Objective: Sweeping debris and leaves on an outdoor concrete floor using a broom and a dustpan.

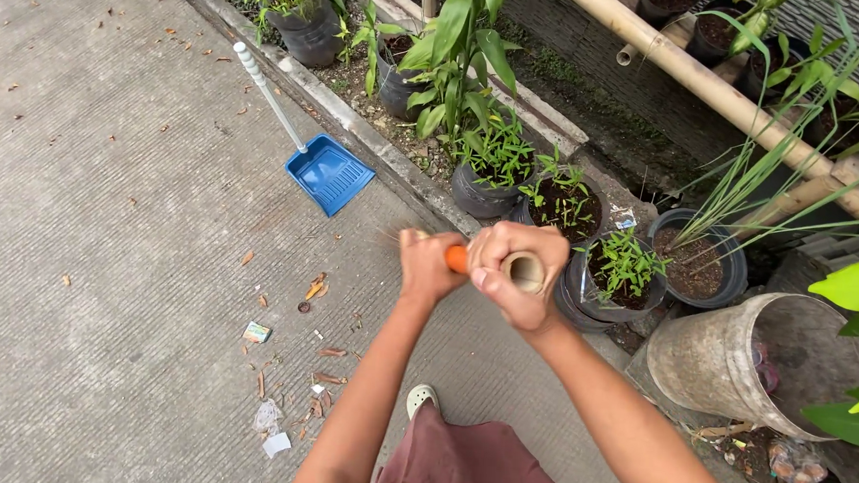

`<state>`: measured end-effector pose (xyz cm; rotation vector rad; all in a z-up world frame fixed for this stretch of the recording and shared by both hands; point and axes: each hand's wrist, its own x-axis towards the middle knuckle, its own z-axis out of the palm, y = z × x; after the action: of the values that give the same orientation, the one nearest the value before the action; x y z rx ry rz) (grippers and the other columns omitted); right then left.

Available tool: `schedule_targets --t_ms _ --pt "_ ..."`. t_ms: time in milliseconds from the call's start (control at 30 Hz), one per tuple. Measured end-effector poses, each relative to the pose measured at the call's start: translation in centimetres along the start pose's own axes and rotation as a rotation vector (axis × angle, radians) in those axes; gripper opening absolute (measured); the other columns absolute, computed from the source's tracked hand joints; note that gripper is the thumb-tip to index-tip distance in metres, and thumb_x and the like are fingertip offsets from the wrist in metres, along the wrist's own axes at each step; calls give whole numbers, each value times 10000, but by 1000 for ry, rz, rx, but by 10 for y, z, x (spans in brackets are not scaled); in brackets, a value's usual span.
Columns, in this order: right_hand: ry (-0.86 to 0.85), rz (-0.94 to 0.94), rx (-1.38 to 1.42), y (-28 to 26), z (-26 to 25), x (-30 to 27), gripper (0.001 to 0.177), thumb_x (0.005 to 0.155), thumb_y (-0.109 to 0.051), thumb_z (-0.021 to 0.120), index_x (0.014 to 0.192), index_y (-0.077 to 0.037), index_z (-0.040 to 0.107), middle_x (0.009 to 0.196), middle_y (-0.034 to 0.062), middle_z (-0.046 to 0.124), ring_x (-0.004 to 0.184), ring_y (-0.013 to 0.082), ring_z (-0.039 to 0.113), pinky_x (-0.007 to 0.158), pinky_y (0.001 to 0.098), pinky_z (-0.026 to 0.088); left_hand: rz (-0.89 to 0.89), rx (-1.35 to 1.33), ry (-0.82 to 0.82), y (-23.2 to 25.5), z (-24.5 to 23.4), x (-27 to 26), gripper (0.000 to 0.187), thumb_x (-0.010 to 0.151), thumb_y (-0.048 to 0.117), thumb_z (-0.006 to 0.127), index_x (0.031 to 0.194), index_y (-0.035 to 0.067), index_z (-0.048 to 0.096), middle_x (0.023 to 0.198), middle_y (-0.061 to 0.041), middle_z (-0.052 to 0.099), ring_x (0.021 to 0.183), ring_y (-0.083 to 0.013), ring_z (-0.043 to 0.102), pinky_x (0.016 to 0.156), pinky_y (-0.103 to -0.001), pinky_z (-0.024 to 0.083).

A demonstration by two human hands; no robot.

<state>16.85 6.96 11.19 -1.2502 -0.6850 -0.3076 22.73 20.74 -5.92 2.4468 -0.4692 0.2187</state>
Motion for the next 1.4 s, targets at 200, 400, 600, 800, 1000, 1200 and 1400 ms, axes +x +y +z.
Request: schedule_targets --t_ms 200,400,600,800,1000,1200,1400 --pt "91 15 193 -1 -20 22 185 857 -60 558 689 -18 496 606 56 549 494 161 507 518 334 486 -97 187 60 -14 -21 8 130 632 260 761 732 190 717 769 -27 737 703 -251 634 831 -439 319" --pt "155 229 103 -51 -27 76 197 850 -4 573 693 -22 456 579 71 496 475 107 448 463 277 398 -30 -65 4 58 -29 18 208 710 403 770 753 205 721 671 -79 687 603 -283 613 756 -435 325" --pt "91 400 -233 -9 -1 92 176 762 -62 634 630 -23 522 563 22 540 437 79 490 384 271 360 -130 -250 -203 65 36 14 329 671 476 762 753 160 719 703 -83 716 698 -290 636 801 -426 342" --pt "-134 239 -350 33 6 78 132 729 -91 678 666 -55 568 631 -5 578 545 62 513 487 242 363 -85 -561 336 58 -13 32 694 681 503 748 1196 67 586 1091 -154 694 982 -336 668 888 -452 440" --pt "-289 91 -188 53 36 72 184 727 -43 648 640 -46 486 623 25 552 545 100 548 543 260 421 -175 291 1 -101 37 19 195 908 330 703 773 188 698 850 -101 737 800 -259 613 949 -479 333" --pt "-213 115 101 51 51 92 235 826 -1 615 654 -35 459 635 54 511 586 160 541 593 303 449 -151 114 372 -84 -76 21 140 672 259 746 744 156 685 733 -71 716 689 -293 603 823 -455 315" --pt "-159 212 239 8 66 131 198 849 0 585 699 -25 457 641 63 513 498 134 481 531 306 431 -172 5 236 -52 -103 11 142 649 277 748 743 179 705 718 -92 715 645 -276 609 773 -427 321"
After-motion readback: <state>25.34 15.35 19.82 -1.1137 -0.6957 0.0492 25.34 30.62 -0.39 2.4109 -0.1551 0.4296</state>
